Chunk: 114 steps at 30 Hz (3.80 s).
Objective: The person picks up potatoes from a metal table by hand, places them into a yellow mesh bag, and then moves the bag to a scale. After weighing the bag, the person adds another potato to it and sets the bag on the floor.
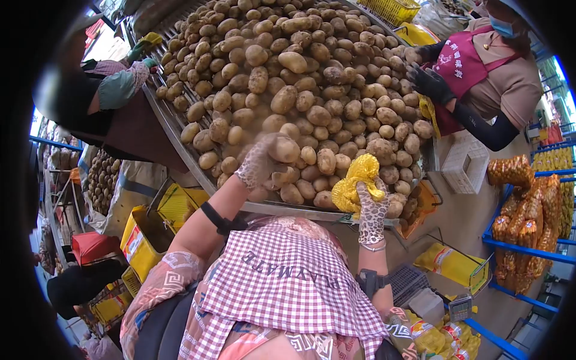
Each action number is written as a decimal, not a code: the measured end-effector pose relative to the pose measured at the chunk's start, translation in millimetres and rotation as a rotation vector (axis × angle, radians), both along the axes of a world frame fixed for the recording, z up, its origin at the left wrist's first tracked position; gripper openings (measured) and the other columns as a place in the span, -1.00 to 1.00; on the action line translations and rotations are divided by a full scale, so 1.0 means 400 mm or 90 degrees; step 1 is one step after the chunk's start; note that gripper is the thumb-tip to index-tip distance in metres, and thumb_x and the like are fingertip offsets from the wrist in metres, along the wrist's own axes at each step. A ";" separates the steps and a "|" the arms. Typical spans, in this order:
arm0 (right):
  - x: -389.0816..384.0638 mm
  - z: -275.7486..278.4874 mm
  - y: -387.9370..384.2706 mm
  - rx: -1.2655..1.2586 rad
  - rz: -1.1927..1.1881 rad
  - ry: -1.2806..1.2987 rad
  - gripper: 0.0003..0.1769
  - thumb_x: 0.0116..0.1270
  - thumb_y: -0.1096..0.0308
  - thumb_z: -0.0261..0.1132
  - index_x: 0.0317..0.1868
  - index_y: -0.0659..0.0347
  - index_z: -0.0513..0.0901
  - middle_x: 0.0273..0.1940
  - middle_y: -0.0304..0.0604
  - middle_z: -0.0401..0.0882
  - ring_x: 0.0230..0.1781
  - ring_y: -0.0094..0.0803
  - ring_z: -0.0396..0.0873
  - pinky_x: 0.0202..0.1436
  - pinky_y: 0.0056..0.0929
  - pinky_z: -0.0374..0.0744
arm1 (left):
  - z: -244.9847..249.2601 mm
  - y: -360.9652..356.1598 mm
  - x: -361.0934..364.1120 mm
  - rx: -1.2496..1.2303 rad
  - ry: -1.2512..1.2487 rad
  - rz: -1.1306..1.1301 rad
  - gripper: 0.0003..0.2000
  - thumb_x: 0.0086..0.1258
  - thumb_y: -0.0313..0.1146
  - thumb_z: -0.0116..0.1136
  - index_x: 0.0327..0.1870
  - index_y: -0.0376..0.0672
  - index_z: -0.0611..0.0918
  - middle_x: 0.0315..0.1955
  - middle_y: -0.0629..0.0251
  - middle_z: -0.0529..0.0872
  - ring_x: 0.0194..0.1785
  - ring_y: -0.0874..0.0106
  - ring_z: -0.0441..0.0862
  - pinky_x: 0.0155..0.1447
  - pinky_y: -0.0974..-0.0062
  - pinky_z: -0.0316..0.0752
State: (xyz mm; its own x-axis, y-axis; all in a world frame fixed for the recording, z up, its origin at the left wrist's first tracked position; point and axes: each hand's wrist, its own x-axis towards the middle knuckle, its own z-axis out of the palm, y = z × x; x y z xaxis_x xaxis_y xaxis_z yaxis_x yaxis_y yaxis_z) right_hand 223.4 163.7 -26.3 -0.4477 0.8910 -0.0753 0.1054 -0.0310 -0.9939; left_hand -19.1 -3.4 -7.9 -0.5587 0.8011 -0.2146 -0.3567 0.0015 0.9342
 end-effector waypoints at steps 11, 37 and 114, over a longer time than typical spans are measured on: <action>0.007 -0.015 0.006 -0.052 -0.012 0.011 -0.48 0.25 0.42 0.42 0.21 0.32 0.50 0.07 -0.16 0.57 0.00 -0.45 0.57 0.05 -0.50 0.59 | 0.034 -0.023 0.024 0.096 -0.528 0.043 -0.49 0.46 0.01 0.05 0.27 -0.15 0.36 0.06 0.14 0.57 -0.02 0.28 0.66 -0.08 0.36 0.72; -0.216 0.183 0.036 0.227 0.198 -0.168 -0.54 0.16 0.35 0.48 0.04 0.34 0.60 -0.05 -0.01 0.65 0.00 -0.30 0.62 0.12 -0.34 0.59 | 0.089 0.010 -0.038 0.221 -0.172 -0.156 -0.22 0.11 -0.24 0.42 0.35 -0.29 0.28 0.21 0.04 0.45 0.28 0.22 0.47 0.34 0.29 0.43; -0.294 0.281 -0.023 0.494 0.543 -0.251 -0.50 0.21 0.17 0.42 0.13 0.20 0.60 0.00 0.03 0.60 0.10 -0.09 0.55 0.24 -0.22 0.47 | -0.008 -0.060 -0.055 -0.034 0.369 -0.200 -0.08 0.03 -0.22 0.49 0.43 -0.22 0.21 0.27 0.08 0.41 0.37 0.21 0.36 0.43 0.30 0.27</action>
